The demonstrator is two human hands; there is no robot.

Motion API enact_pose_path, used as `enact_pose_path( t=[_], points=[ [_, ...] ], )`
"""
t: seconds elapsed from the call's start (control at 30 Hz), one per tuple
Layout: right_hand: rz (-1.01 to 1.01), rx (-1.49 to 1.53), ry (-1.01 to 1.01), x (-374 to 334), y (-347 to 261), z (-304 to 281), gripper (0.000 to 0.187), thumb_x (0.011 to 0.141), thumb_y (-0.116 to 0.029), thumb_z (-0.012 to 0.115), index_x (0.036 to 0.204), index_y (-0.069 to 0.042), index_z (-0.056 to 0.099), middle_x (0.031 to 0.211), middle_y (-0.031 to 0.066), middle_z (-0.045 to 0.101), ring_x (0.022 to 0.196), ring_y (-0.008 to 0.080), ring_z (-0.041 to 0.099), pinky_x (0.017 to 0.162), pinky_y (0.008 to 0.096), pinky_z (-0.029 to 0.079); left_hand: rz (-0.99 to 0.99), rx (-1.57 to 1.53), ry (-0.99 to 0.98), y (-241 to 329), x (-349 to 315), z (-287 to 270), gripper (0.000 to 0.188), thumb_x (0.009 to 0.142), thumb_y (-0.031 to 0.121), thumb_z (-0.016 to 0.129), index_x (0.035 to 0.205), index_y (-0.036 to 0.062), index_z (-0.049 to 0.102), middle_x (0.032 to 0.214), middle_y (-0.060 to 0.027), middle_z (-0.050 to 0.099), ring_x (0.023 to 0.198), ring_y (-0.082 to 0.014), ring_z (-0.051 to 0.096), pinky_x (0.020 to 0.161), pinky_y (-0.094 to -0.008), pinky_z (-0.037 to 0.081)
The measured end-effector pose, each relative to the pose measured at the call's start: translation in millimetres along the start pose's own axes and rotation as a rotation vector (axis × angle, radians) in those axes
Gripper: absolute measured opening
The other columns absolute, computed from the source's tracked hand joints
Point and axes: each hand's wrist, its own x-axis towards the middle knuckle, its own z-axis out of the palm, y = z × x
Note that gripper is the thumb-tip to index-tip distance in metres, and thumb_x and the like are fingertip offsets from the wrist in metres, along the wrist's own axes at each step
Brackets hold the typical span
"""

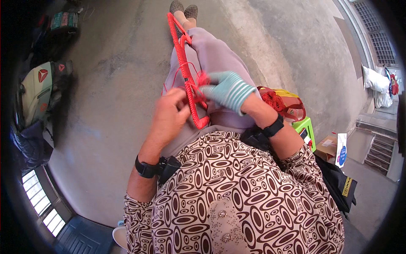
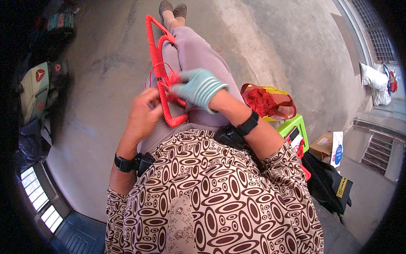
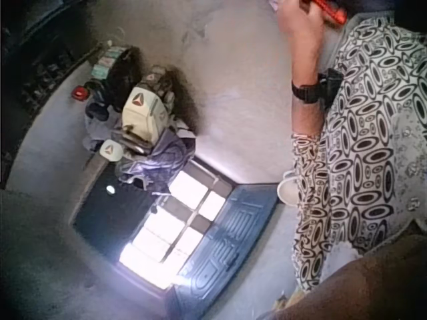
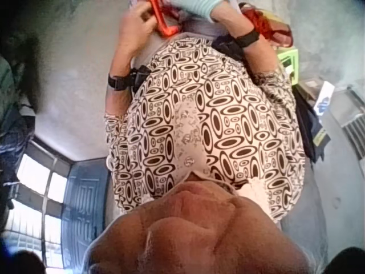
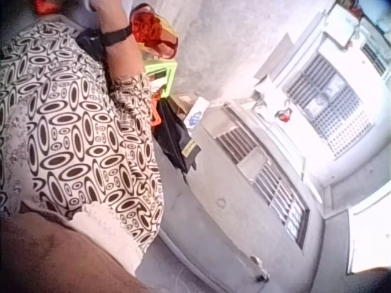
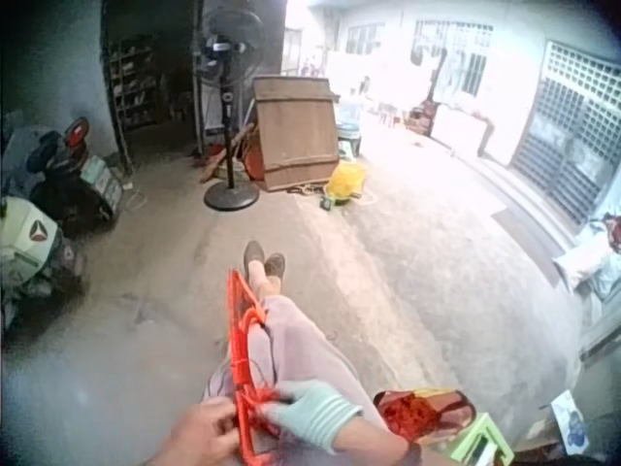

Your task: Wrapping red plastic cord around a furniture frame.

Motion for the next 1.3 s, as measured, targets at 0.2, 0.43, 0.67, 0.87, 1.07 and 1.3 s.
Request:
enact_pose_path(
  t=[0.2, 0.43, 0.67, 0.87, 1.07, 1.3],
  points=[
    [-0.273, 1.033, 0.156, -10.7, -20.9, -73.9, 0.031, 0.089, -0.029, 0.059, 0.112, -0.007, 0.058, 0.115, 0.009, 0.059, 0.092, 0.0162, 0.058, 0.069, 0.0308, 0.051, -0.317, -0.426, 0.05, 20.9, -3.4, -30.9, 0.012, 0.084, 0.008, 0.064, 0.093, 0.0003, 0.065, 0.091, -0.0051, 0.066, 0.074, -0.0104, 0.059, 0.061, -0.0223, 0.045],
    [-0.664, 1.253, -0.601, -84.6, -62.5, -126.7, 0.023, 0.097, -0.026, 0.045, 0.105, -0.005, 0.046, 0.089, 0.004, 0.059, 0.08, 0.0167, 0.065, 0.061, 0.0273, 0.046, -0.199, -1.345, -0.319, 70.6, 13.7, -13.9, 0.039, 0.093, 0.029, 0.053, 0.115, -0.0027, 0.053, 0.12, -0.0183, 0.055, 0.096, -0.0209, 0.06, 0.067, -0.0277, 0.052],
    [-0.627, 0.911, -0.448, -104.8, -34.9, -134.0, 0.018, 0.095, -0.023, 0.052, 0.105, -0.007, 0.051, 0.087, 0.0077, 0.066, 0.055, 0.0145, 0.062, 0.045, 0.0262, 0.044, -0.315, -1.736, -0.013, 20.5, 2.7, -70.1, 0.044, 0.095, 0.032, 0.048, 0.123, -0.0021, 0.047, 0.108, -0.0143, 0.055, 0.081, -0.0169, 0.055, 0.061, -0.0254, 0.048],
    [0.247, 0.71, -0.188, -32.9, 5.7, -18.4, 0.03, 0.09, -0.028, 0.059, 0.106, -0.002, 0.059, 0.096, 0.0073, 0.065, 0.067, 0.0063, 0.056, 0.054, 0.0168, 0.046, -0.468, -0.911, 0.077, 11.7, -39.6, -77.1, 0.035, 0.094, 0.021, 0.05, 0.121, -0.0016, 0.05, 0.069, -0.0007, 0.051, 0.048, -0.0033, 0.035, 0.04, -0.0187, 0.027],
    [0.471, 1.109, -0.478, -10.9, 25.8, 10.7, 0.028, 0.088, -0.031, 0.063, 0.099, -0.004, 0.061, 0.095, 0.0115, 0.066, 0.044, 0.0081, 0.048, 0.044, 0.0187, 0.043, -0.548, -0.529, -0.111, -16.1, -76.5, -86.6, 0.027, 0.087, 0.024, 0.062, 0.098, 0.0, 0.061, 0.055, 0.0073, 0.039, 0.046, -0.0012, 0.029, 0.044, -0.0176, 0.021],
    [0.22, 0.664, 0.029, -26.3, 0.2, -21.4, 0.025, 0.086, -0.027, 0.064, 0.099, -0.005, 0.063, 0.081, 0.002, 0.062, 0.062, 0.0072, 0.054, 0.053, 0.0213, 0.045, -0.091, -1.51, -0.043, 0.9, -48.4, -59.8, 0.025, 0.091, 0.023, 0.057, 0.105, 0.002, 0.059, 0.093, -0.0101, 0.057, 0.082, -0.0173, 0.055, 0.066, -0.0305, 0.046]
  ],
)
